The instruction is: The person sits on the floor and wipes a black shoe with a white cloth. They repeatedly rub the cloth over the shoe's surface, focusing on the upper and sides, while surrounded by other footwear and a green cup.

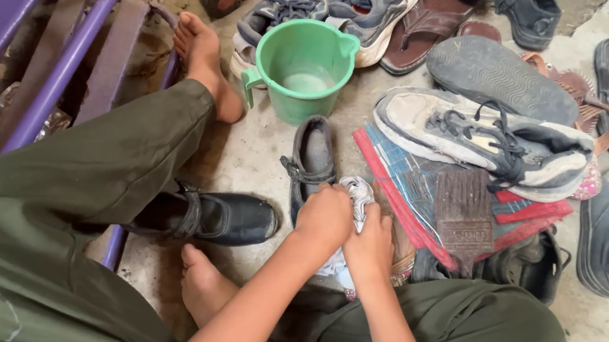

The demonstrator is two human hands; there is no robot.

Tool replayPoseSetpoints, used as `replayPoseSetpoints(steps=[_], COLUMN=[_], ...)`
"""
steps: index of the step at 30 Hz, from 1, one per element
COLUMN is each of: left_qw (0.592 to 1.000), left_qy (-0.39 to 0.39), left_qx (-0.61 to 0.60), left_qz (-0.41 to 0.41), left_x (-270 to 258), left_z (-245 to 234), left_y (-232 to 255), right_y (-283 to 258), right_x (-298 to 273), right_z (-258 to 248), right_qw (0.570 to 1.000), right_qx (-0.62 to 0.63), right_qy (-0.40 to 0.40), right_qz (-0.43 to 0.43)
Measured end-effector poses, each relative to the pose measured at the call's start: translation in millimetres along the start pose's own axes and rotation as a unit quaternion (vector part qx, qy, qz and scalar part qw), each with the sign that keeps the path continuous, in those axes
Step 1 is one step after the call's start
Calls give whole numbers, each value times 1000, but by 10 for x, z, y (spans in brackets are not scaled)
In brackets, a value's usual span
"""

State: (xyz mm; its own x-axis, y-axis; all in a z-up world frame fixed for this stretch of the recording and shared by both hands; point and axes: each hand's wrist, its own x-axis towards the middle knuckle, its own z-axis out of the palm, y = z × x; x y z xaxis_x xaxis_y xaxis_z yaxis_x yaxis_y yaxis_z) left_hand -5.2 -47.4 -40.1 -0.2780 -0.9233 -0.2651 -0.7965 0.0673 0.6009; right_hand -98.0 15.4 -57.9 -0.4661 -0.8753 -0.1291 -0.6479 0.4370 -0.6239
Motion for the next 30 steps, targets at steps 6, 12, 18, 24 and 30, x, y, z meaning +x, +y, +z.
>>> replayPoseSetpoints(steps=[6,12,18,24,30], left_qw=[999,996,997,978,913], left_qy=[-16,-40,35,159,341], left_qx=[20,12,14,-121,-177], left_qz=[-20,-81,-62,-59,-140], left_x=[-305,-858,-1035,-930,-548], left_z=[-53,123,-36,-51,189], left_y=[0,-272,-186,-313,-892], right_y=[-19,-328,-439,-604,-892], right_x=[-220,-558,-672,-523,-232], right_z=[-50,-341,-427,-398,-174], right_qw=[999,965,964,978,901], right_qx=[-22,-152,-173,-122,-120], right_qy=[-34,-213,-197,-37,-69], right_qz=[9,25,-40,-164,-411])
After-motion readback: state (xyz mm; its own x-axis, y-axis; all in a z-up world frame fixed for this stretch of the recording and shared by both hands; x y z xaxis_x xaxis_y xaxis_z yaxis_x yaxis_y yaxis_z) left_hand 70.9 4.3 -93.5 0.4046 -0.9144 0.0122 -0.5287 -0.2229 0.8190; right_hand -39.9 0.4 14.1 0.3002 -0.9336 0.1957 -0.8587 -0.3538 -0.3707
